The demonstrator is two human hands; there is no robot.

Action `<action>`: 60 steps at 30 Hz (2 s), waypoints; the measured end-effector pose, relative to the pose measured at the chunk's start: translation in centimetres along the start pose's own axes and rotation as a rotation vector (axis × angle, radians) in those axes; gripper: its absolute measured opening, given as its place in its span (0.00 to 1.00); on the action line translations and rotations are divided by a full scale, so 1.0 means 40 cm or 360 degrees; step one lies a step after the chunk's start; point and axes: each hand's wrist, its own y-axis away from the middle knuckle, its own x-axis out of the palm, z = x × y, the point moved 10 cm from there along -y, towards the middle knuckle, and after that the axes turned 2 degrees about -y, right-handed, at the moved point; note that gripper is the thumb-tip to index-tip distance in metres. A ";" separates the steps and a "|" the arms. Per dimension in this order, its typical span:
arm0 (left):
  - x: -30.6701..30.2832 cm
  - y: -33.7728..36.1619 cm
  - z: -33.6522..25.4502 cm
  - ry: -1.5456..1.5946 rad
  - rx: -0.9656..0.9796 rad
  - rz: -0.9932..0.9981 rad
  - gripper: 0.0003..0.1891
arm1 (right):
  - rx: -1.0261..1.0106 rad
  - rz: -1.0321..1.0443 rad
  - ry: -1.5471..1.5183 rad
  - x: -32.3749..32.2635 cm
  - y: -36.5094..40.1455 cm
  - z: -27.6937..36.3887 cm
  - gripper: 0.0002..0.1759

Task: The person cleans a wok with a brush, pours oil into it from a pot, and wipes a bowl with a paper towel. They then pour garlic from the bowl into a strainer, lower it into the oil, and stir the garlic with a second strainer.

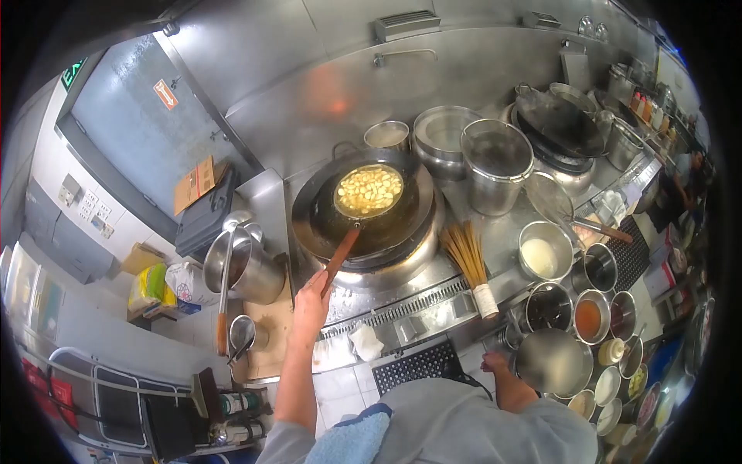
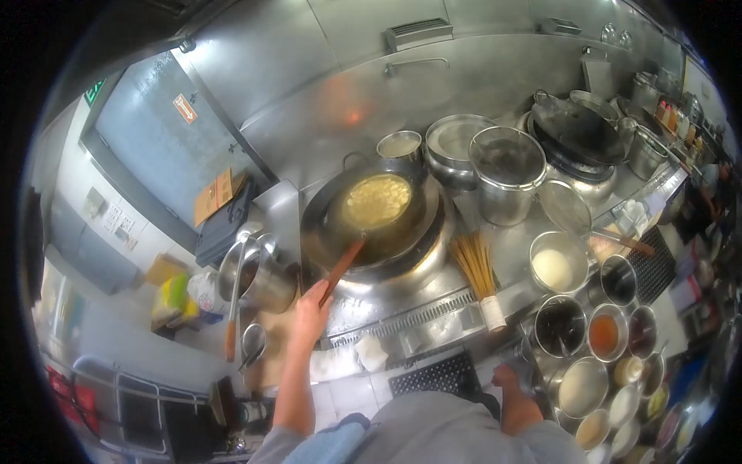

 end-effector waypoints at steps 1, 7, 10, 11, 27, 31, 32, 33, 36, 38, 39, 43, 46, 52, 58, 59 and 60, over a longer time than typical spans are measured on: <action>-0.003 -0.006 -0.009 -0.0013 0.0030 -0.0011 0.16 | -0.0220 0.0030 0.0321 0.019 -0.052 -0.021 0.09; -0.008 -0.009 -0.009 0.0023 -0.0011 -0.0004 0.17 | -0.0178 0.0165 0.0355 0.042 -0.007 0.031 0.08; -0.007 -0.007 -0.017 0.0020 0.0038 -0.0003 0.16 | -0.0709 0.0043 0.1054 0.078 -0.066 -0.002 0.08; -0.006 -0.006 -0.020 0.0005 0.0043 -0.0002 0.17 | -0.0797 -0.0008 0.1452 0.096 -0.055 0.029 0.10; 0.191 0.230 -0.357 0.1041 0.0799 0.0686 0.21 | 0.0679 -0.1235 -0.0311 0.221 0.789 -0.115 0.14; 0.318 0.536 -0.549 0.0966 0.1471 0.1759 0.15 | 0.0963 -0.1375 -0.0522 0.454 1.103 -0.209 0.14; 0.307 0.603 -0.590 0.0951 0.1669 0.1874 0.16 | 0.1110 -0.1478 -0.0588 0.533 1.181 -0.275 0.13; 0.299 0.662 -0.618 0.0925 0.1862 0.1989 0.16 | 0.1253 -0.1567 -0.0654 0.627 1.245 -0.342 0.13; 0.300 0.782 -0.688 0.0776 0.2191 0.2154 0.17 | 0.1616 -0.1278 -0.0244 0.929 1.398 -0.454 0.14; 0.311 0.841 -0.691 0.0662 0.2264 0.2249 0.17 | 0.1659 -0.1256 -0.0367 1.126 1.450 -0.456 0.15; 0.326 0.859 -0.698 0.0627 0.2246 0.2272 0.17 | 0.1758 -0.1441 -0.0725 1.165 1.505 -0.456 0.15; 0.383 0.937 -0.708 0.0449 0.2274 0.2314 0.17 | 0.2077 -0.1385 -0.0526 1.221 1.602 -0.486 0.14; 0.453 1.048 -0.713 0.0461 0.2213 0.2510 0.15 | 0.2469 -0.1896 -0.0471 1.373 1.586 -0.715 0.13; 0.487 1.317 -0.671 0.0437 0.2465 0.2461 0.12 | 0.2670 -0.2098 -0.0578 1.131 1.766 -0.619 0.19; 0.526 1.600 -0.556 0.0590 0.2313 0.2816 0.11 | 0.2309 -0.2206 -0.0763 1.149 1.780 -0.642 0.19; 0.540 1.638 -0.526 0.0592 0.2237 0.2874 0.11 | 0.2326 -0.2217 -0.0806 1.117 1.799 -0.632 0.18; 0.555 1.673 -0.500 0.0597 0.2160 0.2924 0.10 | 0.2339 -0.2235 -0.0844 1.089 1.815 -0.622 0.17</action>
